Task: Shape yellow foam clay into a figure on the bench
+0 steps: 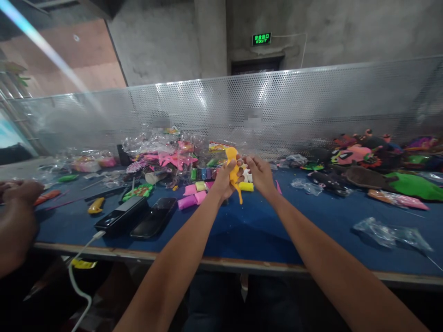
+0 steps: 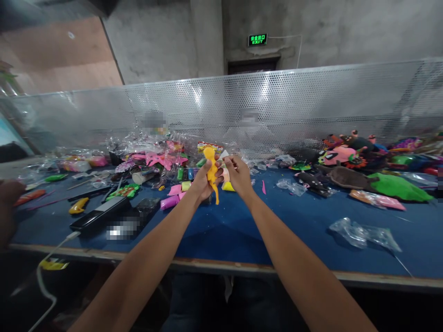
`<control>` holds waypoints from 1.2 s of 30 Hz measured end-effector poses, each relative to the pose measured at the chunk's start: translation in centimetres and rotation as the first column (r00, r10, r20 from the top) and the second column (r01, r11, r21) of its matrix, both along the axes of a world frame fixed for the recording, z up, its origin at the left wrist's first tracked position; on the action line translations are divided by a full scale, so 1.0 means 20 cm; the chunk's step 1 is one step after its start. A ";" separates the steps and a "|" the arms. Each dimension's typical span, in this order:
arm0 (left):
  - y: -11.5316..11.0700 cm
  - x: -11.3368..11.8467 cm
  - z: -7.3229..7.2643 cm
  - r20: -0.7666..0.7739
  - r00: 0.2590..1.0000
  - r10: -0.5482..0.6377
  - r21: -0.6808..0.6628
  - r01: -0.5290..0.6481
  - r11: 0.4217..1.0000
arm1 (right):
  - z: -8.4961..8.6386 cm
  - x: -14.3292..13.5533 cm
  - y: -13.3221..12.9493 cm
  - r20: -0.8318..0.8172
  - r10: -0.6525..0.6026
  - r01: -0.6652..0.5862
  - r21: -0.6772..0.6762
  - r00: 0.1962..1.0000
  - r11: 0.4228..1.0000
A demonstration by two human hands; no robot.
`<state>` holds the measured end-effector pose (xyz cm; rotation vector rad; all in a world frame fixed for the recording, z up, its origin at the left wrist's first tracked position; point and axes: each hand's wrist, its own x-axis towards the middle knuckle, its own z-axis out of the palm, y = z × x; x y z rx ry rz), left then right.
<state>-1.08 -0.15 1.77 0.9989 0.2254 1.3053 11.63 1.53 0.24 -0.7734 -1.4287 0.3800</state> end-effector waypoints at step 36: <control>0.09 -0.02 -0.03 -0.326 0.866 0.380 0.067 -0.380 0.923 | -0.03 0.03 0.09 -0.012 0.019 -0.020 -0.158 1.000 0.987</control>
